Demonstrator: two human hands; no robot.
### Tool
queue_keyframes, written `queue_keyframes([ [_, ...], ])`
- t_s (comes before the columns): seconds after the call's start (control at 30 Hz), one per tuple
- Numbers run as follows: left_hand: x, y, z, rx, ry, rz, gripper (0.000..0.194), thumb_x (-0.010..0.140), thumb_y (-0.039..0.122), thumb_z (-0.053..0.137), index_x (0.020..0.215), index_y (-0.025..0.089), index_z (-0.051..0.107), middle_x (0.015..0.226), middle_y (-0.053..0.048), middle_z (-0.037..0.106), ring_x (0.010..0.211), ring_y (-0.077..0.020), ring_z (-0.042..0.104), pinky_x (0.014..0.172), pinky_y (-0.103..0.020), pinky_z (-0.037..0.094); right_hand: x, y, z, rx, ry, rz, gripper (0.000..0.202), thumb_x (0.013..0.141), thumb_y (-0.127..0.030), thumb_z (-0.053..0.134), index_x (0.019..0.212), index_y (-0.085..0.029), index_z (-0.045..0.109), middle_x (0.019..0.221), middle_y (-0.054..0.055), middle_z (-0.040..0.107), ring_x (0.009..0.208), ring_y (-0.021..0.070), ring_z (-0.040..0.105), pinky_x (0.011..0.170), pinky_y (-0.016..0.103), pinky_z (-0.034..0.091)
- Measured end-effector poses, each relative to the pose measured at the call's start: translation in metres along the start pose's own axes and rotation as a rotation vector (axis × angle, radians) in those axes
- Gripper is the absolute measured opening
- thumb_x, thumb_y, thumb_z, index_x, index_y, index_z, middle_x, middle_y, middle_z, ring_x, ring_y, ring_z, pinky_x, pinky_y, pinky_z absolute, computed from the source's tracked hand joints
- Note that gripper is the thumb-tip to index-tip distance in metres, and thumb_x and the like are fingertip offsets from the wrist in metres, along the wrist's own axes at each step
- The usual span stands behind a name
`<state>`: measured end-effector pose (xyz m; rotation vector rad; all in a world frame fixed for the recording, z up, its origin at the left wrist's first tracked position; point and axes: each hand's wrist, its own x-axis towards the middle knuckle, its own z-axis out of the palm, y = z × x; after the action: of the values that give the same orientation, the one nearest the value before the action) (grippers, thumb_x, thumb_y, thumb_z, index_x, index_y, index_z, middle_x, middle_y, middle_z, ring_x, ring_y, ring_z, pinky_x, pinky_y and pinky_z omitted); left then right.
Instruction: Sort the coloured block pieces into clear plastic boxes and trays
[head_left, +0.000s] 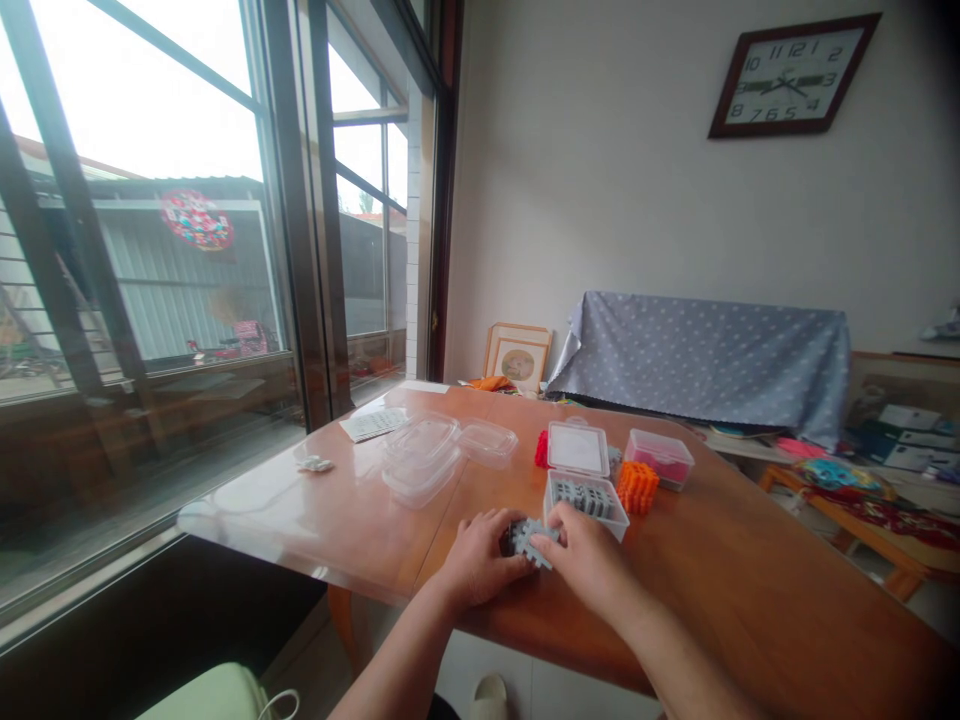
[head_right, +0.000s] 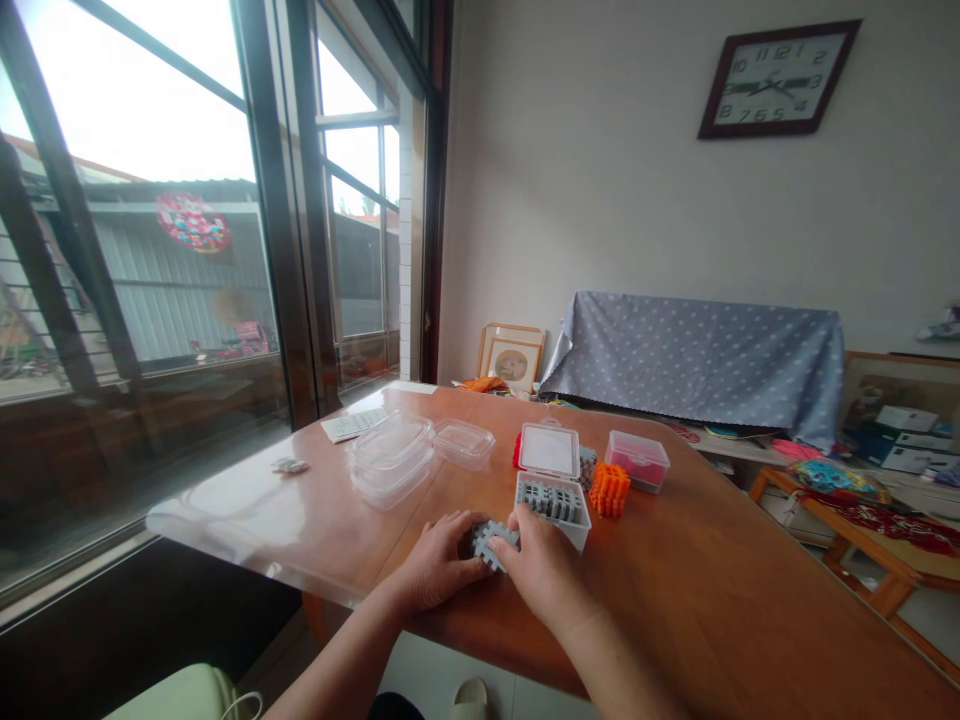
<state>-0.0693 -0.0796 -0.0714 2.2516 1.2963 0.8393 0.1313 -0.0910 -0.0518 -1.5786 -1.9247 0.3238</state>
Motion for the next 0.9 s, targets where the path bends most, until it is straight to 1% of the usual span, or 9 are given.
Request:
queue_keyframes([
  [0.07,0.000,0.000,0.001,0.000,0.005,-0.004,0.052,0.079,0.051,0.075,0.125,0.034,0.062,0.119,0.000,0.069,0.112,-0.0283,0.060,0.094,-0.039,0.040,0.001,0.005,0.002,0.137,0.007,-0.016,0.021,0.084,-0.039,0.065,0.095,-0.023,0.060,0.074,-0.002,0.063,0.067,0.0171,0.058,0.063,0.028,0.040],
  [0.13,0.001,-0.001,0.002,-0.005,0.004,-0.006,0.052,0.079,0.052,0.075,0.125,0.033,0.062,0.119,-0.001,0.069,0.111,-0.0284,0.060,0.095,-0.039,0.041,0.003,0.009,-0.001,0.292,-0.033,-0.017,0.023,0.086,-0.038,0.062,0.101,-0.022,0.062,0.071,-0.003,0.061,0.065,0.0169,0.058,0.062,0.028,0.043],
  [0.23,0.001,-0.002,0.002,-0.017,-0.001,-0.006,0.055,0.079,0.056,0.074,0.128,0.034,0.061,0.121,-0.001,0.069,0.113,-0.0285,0.060,0.096,-0.039,0.041,0.006,0.012,-0.014,0.488,-0.081,-0.017,0.024,0.088,-0.041,0.059,0.099,-0.020,0.064,0.076,0.000,0.065,0.070,0.0175,0.062,0.065,0.029,0.048],
  [0.3,0.001,-0.002,0.001,-0.018,-0.002,-0.005,0.056,0.079,0.057,0.074,0.128,0.035,0.060,0.124,0.000,0.068,0.115,-0.0287,0.059,0.098,-0.040,0.041,0.011,0.016,-0.027,0.547,-0.020,-0.018,0.026,0.088,-0.043,0.060,0.096,-0.019,0.065,0.079,0.002,0.066,0.073,0.0176,0.062,0.067,0.029,0.049],
  [0.37,0.001,-0.001,0.000,-0.013,-0.008,-0.009,0.055,0.080,0.056,0.073,0.128,0.034,0.060,0.124,0.000,0.068,0.115,-0.0288,0.059,0.099,-0.040,0.041,0.019,0.023,-0.040,0.555,0.099,-0.010,0.029,0.087,-0.045,0.062,0.098,-0.019,0.064,0.082,0.002,0.066,0.074,0.0176,0.061,0.067,0.029,0.050],
  [0.47,0.001,0.001,-0.001,-0.022,-0.012,-0.020,0.055,0.080,0.056,0.073,0.128,0.033,0.060,0.125,-0.001,0.068,0.115,-0.0294,0.059,0.099,-0.041,0.041,0.032,0.037,-0.052,0.500,0.238,-0.032,0.032,0.087,-0.047,0.062,0.102,-0.019,0.064,0.086,0.004,0.068,0.078,0.0187,0.063,0.072,0.031,0.050],
  [0.6,0.001,0.002,-0.001,-0.038,0.000,-0.029,0.053,0.079,0.054,0.074,0.126,0.033,0.061,0.123,-0.002,0.069,0.114,-0.0299,0.060,0.099,-0.042,0.040,0.043,0.051,-0.056,0.298,0.289,-0.044,0.029,0.089,-0.044,0.058,0.102,-0.021,0.067,0.089,0.005,0.073,0.082,0.0212,0.067,0.077,0.033,0.051],
  [0.73,0.001,0.000,0.000,-0.029,0.003,-0.021,0.051,0.079,0.053,0.074,0.125,0.032,0.061,0.123,-0.002,0.069,0.115,-0.0296,0.060,0.099,-0.041,0.041,0.044,0.054,-0.053,0.120,0.226,-0.069,0.024,0.091,-0.040,0.053,0.101,-0.024,0.069,0.093,0.004,0.075,0.089,0.0220,0.069,0.080,0.032,0.050],
  [0.9,0.002,-0.002,0.000,-0.019,-0.014,-0.006,0.053,0.081,0.054,0.072,0.127,0.033,0.060,0.125,-0.002,0.069,0.117,-0.0288,0.059,0.101,-0.041,0.040,0.042,0.054,-0.047,0.012,0.108,-0.114,0.025,0.091,-0.035,0.050,0.100,-0.024,0.070,0.087,0.002,0.074,0.082,0.0211,0.067,0.075,0.031,0.048],
])
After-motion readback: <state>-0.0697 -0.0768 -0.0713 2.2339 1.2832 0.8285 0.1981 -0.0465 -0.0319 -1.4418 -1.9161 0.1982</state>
